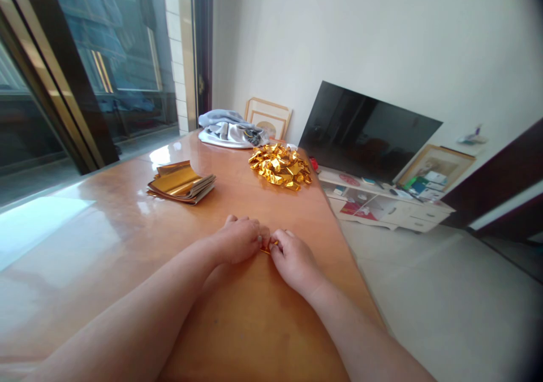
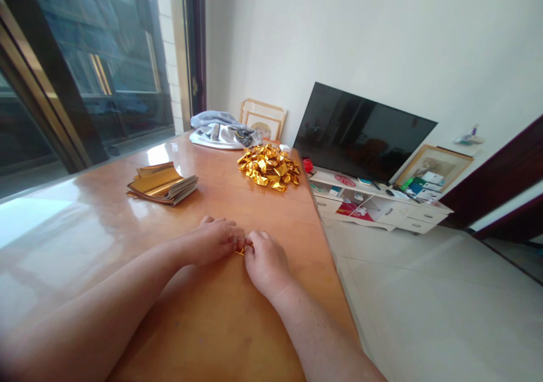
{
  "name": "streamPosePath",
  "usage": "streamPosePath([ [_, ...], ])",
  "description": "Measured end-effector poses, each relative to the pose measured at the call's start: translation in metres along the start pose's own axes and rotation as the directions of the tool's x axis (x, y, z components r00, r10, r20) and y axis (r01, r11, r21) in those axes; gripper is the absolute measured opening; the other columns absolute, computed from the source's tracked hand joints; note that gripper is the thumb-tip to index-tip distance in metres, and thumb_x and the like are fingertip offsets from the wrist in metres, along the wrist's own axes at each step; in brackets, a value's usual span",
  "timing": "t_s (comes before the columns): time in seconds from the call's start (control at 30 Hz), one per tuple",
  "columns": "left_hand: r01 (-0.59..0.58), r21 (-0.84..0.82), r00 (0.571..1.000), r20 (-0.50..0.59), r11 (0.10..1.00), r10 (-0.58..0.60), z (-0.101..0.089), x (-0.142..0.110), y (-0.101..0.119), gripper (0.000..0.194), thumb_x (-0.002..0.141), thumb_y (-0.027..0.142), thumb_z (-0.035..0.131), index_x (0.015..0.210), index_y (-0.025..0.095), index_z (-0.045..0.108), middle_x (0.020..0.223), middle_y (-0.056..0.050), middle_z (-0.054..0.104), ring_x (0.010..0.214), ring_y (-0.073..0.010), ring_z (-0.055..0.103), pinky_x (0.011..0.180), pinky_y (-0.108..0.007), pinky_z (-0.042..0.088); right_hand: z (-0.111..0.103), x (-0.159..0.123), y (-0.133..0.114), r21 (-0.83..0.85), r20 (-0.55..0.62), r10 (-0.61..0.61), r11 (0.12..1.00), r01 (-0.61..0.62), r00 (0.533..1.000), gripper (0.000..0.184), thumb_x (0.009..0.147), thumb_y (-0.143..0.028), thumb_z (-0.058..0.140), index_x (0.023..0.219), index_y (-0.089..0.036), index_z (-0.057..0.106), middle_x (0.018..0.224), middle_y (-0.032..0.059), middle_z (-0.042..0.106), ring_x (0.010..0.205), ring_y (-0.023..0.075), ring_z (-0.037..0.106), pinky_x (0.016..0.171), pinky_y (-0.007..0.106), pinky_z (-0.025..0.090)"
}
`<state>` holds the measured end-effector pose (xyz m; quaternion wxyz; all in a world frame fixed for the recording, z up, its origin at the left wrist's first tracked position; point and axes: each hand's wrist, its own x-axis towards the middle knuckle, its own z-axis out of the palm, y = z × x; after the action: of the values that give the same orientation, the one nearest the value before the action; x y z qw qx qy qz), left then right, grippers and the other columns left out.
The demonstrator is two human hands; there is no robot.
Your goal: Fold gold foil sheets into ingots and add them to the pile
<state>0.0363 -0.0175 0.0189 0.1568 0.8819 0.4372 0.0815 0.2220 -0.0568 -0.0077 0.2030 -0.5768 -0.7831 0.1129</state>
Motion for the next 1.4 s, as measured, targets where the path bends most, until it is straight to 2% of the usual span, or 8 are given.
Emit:
streamPosePath([
  [0.2, 0.027, -0.034, 0.999, 0.028, 0.999, -0.026, -0.001, 0.001, -0.002, 0.024, 0.087, 0.027, 0.049, 0.094, 0.032, 0.071, 0.102, -0.003, 0.069, 0.104, -0.0259, 0.058, 0.092, -0.043, 0.032, -0.003, -0.003, -0.002, -0.076, 0.002, 0.01, 0.997, -0.01, 1.0, 0.013, 0.093, -0.02, 0.05, 0.097, -0.023, 0.062, 0.097, 0.0047, 0.064, 0.093, 0.0185, 0.058, 0.078, 0.026, 0.039],
  [0.37, 0.047, -0.072, 0.998, 0.054, 0.996, -0.043, -0.001, 0.002, -0.002, 0.025, 0.085, 0.024, 0.05, 0.094, 0.031, 0.072, 0.101, -0.001, 0.072, 0.099, -0.0235, 0.061, 0.094, -0.043, 0.032, -0.015, -0.011, 0.002, -0.152, -0.022, 0.023, 0.988, -0.026, 0.999, 0.016, 0.093, -0.023, 0.053, 0.102, -0.025, 0.065, 0.098, 0.0042, 0.064, 0.094, 0.0193, 0.057, 0.078, 0.028, 0.04],
  [0.53, 0.04, -0.074, 0.998, 0.048, 0.996, -0.036, -0.001, 0.002, -0.002, 0.026, 0.085, 0.024, 0.05, 0.096, 0.032, 0.072, 0.101, 0.0, 0.073, 0.1, -0.0245, 0.062, 0.095, -0.043, 0.033, -0.025, -0.017, -0.003, -0.213, 0.085, -0.226, 0.947, 0.239, 0.97, 0.029, 0.093, -0.021, 0.051, 0.112, -0.031, 0.071, 0.105, 0.006, 0.063, 0.1, 0.0216, 0.053, 0.083, 0.03, 0.042],
  [0.7, 0.033, -0.077, 0.998, 0.054, 0.996, -0.029, -0.001, 0.003, -0.004, 0.025, 0.084, 0.025, 0.051, 0.095, 0.032, 0.072, 0.1, 0.0, 0.073, 0.1, -0.0244, 0.061, 0.094, -0.044, 0.033, -0.033, -0.019, -0.008, -0.256, 0.184, -0.276, 0.913, 0.317, 0.943, 0.032, 0.095, -0.023, 0.051, 0.118, -0.031, 0.071, 0.104, 0.0079, 0.064, 0.1, 0.0234, 0.051, 0.087, 0.034, 0.042],
  [0.9, 0.042, -0.098, 0.997, 0.07, 0.994, -0.036, -0.001, 0.003, -0.005, 0.023, 0.083, 0.028, 0.053, 0.096, 0.032, 0.072, 0.098, 0.001, 0.074, 0.098, -0.0236, 0.061, 0.093, -0.043, 0.033, -0.046, -0.025, -0.007, -0.238, 0.233, -0.262, 0.919, 0.316, 0.937, 0.033, 0.094, -0.019, 0.052, 0.117, -0.034, 0.072, 0.106, 0.0072, 0.065, 0.103, 0.0228, 0.052, 0.091, 0.034, 0.041],
  [1.13, 0.049, -0.083, 0.997, 0.067, 0.995, -0.043, -0.002, 0.002, -0.003, 0.025, 0.084, 0.025, 0.051, 0.095, 0.03, 0.072, 0.1, 0.0, 0.072, 0.096, -0.022, 0.061, 0.094, -0.042, 0.033, -0.059, -0.031, 0.001, -0.23, 0.235, -0.219, 0.934, 0.273, 0.947, 0.031, 0.094, -0.021, 0.054, 0.11, -0.036, 0.075, 0.101, 0.005, 0.068, 0.094, 0.021, 0.056, 0.082, 0.031, 0.041],
  [1.3, 0.069, -0.073, 0.995, 0.082, 0.995, -0.063, -0.001, 0.003, -0.004, 0.029, 0.084, 0.023, 0.048, 0.097, 0.031, 0.072, 0.105, 0.001, 0.073, 0.101, -0.0225, 0.061, 0.098, -0.042, 0.033, -0.061, -0.032, 0.002, -0.16, 0.228, -0.182, 0.962, 0.221, 0.957, 0.027, 0.091, -0.022, 0.058, 0.103, -0.035, 0.077, 0.101, 0.0037, 0.07, 0.092, 0.0204, 0.059, 0.081, 0.029, 0.042],
  [1.4, 0.093, -0.087, 0.992, 0.097, 0.992, -0.085, -0.001, 0.004, -0.003, 0.028, 0.086, 0.027, 0.047, 0.096, 0.031, 0.072, 0.106, 0.003, 0.073, 0.102, -0.0219, 0.061, 0.099, -0.041, 0.033, -0.059, -0.031, 0.003, -0.144, 0.204, -0.159, 0.971, 0.19, 0.966, 0.024, 0.091, -0.024, 0.057, 0.099, -0.032, 0.077, 0.1, 0.0039, 0.071, 0.091, 0.02, 0.061, 0.078, 0.028, 0.042],
])
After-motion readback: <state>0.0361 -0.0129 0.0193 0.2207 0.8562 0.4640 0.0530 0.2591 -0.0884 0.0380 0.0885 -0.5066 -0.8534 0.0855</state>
